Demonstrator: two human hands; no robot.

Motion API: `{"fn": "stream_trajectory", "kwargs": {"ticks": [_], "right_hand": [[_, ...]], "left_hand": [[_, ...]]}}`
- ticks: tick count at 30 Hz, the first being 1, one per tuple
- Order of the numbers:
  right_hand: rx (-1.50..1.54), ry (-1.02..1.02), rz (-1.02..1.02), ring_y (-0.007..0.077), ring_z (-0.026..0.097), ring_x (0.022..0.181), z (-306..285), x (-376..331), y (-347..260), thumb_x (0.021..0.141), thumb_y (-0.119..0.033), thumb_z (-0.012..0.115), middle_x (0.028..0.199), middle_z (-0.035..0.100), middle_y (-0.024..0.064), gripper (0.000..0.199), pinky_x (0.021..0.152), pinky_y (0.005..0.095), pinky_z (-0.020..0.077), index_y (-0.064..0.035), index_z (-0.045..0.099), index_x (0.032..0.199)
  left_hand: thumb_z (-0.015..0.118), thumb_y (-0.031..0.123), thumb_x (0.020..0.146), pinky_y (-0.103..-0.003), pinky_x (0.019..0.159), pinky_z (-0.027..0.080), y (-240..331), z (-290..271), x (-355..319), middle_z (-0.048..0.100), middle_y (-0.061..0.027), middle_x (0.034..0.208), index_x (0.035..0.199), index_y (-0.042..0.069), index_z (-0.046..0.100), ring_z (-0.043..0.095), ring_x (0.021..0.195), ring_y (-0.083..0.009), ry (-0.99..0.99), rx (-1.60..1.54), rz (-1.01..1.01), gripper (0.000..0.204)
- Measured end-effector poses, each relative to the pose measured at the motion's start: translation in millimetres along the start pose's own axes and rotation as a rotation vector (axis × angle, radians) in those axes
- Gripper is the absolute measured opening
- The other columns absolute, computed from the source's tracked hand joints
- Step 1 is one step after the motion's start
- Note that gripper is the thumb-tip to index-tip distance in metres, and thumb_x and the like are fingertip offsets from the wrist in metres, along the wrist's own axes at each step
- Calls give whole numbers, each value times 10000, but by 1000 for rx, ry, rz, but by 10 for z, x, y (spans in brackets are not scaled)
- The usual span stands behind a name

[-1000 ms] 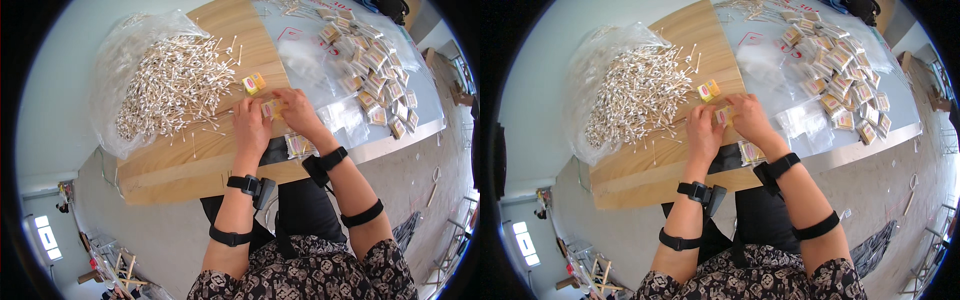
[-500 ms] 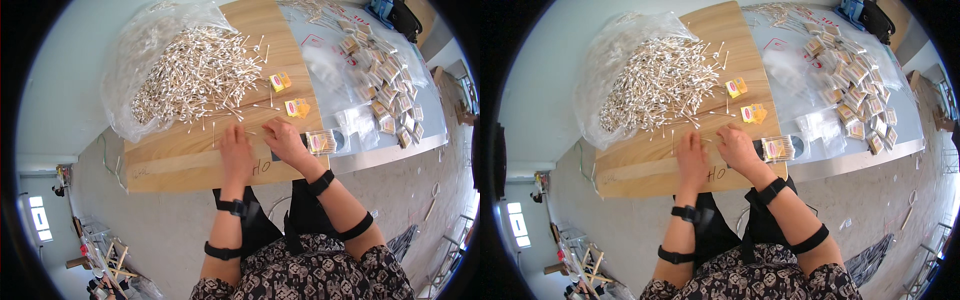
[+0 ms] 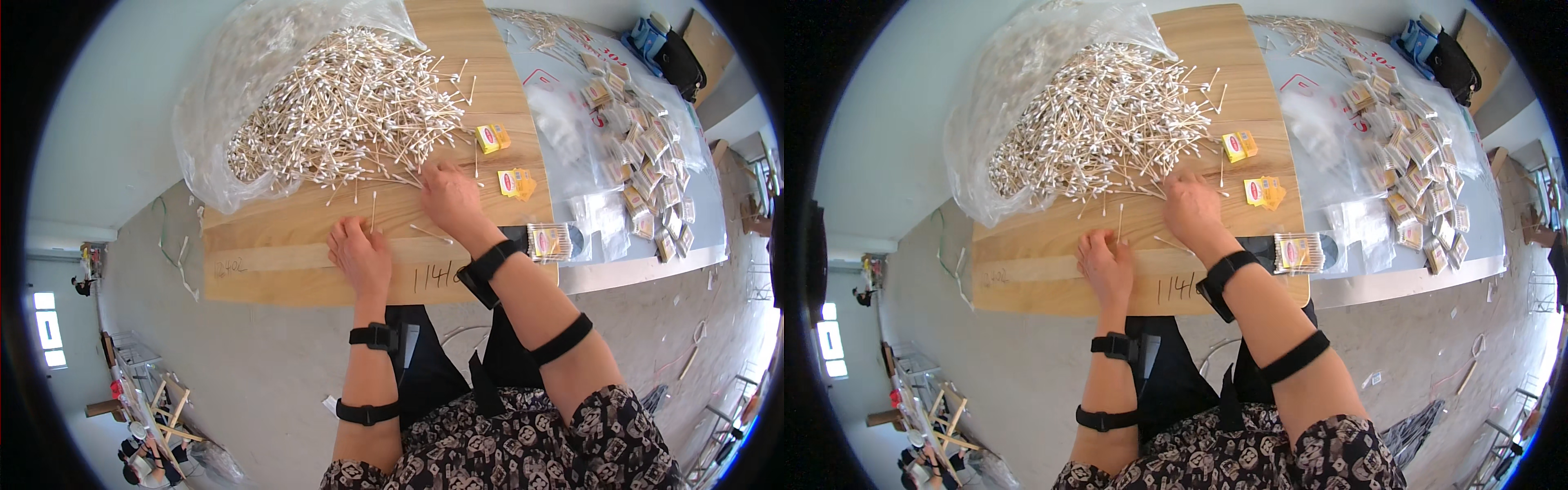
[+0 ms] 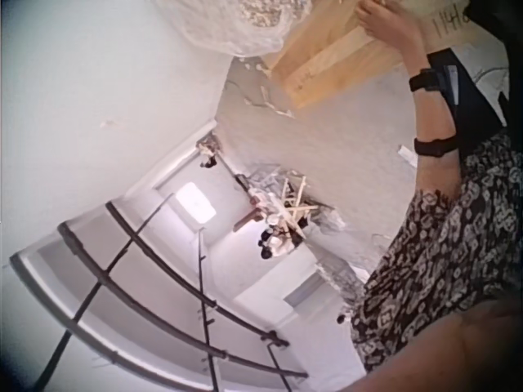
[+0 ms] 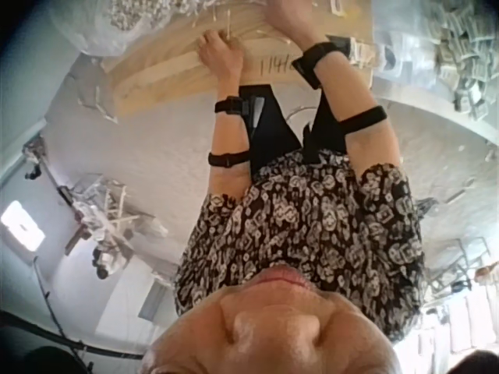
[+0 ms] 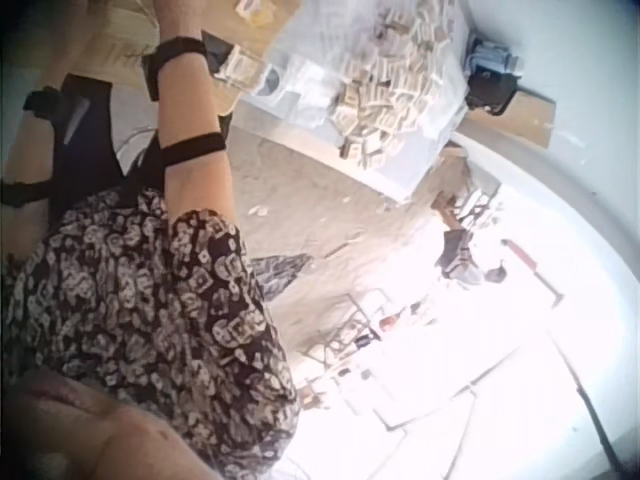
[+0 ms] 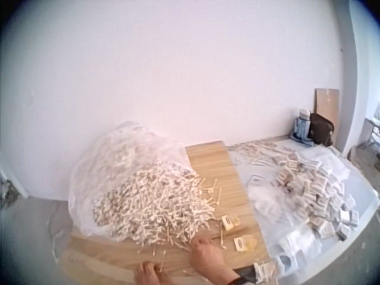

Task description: Counting, grouping, and placing cotton swabs into small plastic bags.

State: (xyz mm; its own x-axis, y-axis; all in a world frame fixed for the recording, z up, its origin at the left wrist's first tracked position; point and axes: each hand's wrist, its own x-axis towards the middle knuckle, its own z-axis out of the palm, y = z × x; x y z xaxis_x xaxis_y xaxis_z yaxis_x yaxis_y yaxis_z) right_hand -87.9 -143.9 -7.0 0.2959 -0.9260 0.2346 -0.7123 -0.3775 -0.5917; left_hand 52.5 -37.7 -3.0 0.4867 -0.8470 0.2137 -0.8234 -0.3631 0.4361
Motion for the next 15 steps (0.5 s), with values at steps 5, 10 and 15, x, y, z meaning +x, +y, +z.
{"fn": "stream_trajectory", "kwargs": {"ticks": [5,10,15], "right_hand": [[24,-66,-29,355,606,887,-280,-433,101,812,-83,582,870,603,161,41,750,438,508,-46,600,813],[104,-98,-149,341,595,834,-434,-749,142,801,-83,616,815,555,133,53,727,427,501,-47,576,798],[159,-112,-152,337,597,835,-485,-759,145,776,-66,637,831,561,131,68,732,424,501,-48,587,818]], "left_hand": [[673,66,779,-476,912,368,-19,83,39,539,-82,1036,912,97,599,493,1057,-320,76,-68,41,155],[692,47,761,-440,879,407,60,151,188,559,-79,949,858,108,632,513,1012,-304,55,-123,86,129],[716,52,743,-428,880,418,242,153,210,569,-70,942,823,118,678,515,993,-306,-150,-262,323,110]]}}
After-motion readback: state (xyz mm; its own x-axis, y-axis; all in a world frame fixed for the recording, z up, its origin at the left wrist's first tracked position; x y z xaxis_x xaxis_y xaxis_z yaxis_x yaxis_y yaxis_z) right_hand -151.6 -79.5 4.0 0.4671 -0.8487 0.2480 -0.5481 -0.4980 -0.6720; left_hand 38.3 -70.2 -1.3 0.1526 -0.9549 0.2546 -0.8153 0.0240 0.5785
